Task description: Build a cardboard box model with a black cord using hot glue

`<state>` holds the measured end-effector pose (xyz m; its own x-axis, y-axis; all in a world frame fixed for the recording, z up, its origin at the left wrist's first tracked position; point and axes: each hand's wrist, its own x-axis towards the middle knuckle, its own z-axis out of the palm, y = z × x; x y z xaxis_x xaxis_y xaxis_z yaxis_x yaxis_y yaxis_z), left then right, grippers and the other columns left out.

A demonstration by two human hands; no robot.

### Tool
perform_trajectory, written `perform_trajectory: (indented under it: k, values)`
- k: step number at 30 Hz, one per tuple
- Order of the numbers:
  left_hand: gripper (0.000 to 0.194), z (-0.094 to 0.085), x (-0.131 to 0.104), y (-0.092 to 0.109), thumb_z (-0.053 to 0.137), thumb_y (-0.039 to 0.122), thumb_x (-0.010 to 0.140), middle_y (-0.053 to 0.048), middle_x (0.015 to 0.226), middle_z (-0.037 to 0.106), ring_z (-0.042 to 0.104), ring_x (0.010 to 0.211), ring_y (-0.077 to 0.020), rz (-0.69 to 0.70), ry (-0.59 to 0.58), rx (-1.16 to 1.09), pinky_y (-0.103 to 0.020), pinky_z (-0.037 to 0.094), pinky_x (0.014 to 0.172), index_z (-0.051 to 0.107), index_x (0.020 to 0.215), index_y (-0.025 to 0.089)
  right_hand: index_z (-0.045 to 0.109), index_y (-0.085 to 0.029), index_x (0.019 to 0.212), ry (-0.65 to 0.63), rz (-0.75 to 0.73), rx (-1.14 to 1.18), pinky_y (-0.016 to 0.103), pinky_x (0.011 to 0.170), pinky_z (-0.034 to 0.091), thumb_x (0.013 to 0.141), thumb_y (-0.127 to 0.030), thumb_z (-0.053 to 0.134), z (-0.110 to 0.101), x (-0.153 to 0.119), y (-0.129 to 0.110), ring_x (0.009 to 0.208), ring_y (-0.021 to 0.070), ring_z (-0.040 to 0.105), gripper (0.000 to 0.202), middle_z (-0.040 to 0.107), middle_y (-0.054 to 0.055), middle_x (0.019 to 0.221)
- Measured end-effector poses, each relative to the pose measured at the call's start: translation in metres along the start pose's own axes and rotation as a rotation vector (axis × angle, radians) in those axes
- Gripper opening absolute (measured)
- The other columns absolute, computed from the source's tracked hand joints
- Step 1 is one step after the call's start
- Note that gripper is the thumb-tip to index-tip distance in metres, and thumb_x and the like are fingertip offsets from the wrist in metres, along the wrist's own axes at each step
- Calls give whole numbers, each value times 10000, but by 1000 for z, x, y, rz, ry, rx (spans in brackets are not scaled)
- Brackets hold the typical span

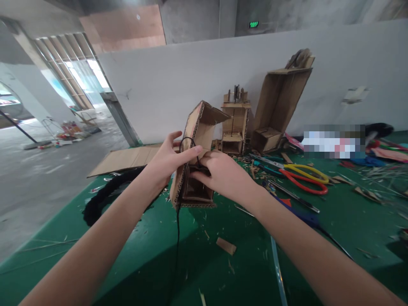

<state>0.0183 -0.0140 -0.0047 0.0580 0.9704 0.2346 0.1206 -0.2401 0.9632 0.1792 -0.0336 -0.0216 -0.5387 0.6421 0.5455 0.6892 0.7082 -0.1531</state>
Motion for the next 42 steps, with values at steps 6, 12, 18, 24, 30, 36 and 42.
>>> perform_trajectory:
  k: [6,12,18,24,30,36,42]
  values:
    - [826,-1,0,1,783,387,609,-123,1223,465,587,953,-222,-1,-16,6,-277,529,678,367,1304,224,645,-101,1010,-3,-78,-52,360,845,439,901,-216,478,0,1,2,1013,224,555,230,662,108,983]
    - [800,0,-1,1,777,354,624,-128,1195,481,587,960,-226,13,-29,-22,-300,522,739,372,1299,206,654,-116,972,7,-70,-28,357,853,441,900,-217,481,0,1,2,997,218,568,213,669,91,962]
    - [855,-6,1,-2,785,356,602,-114,1258,434,573,996,-226,118,-41,65,-314,515,776,341,1327,253,616,-103,1099,8,-43,75,395,889,438,848,-298,563,0,0,3,1068,249,522,322,625,136,1104]
    - [877,-15,6,-4,802,325,566,-84,1293,402,517,1074,-224,295,-20,122,-281,498,787,352,1317,297,573,-223,1197,2,10,89,438,942,391,865,-348,513,-5,-2,-1,1117,266,449,360,544,84,1217]
    - [884,-13,5,-4,817,297,533,-74,1296,411,543,1026,-195,326,0,72,-262,494,800,372,1296,307,635,-186,1080,67,7,-180,409,832,412,899,-273,453,-5,-2,-5,1052,274,432,271,549,123,1080]
    - [753,-3,1,-6,762,350,623,-70,1223,471,578,934,-163,271,6,-79,-252,506,753,396,1277,285,626,-151,1050,91,-135,-354,379,813,359,903,-156,412,-5,-1,0,962,248,435,260,594,86,985]
    - [719,-1,0,-6,746,339,640,-71,1229,480,583,916,-153,271,-1,-76,-260,502,771,409,1272,278,617,-162,1054,103,-115,-381,375,782,336,902,-146,411,-2,-2,2,951,242,448,256,595,86,1005]
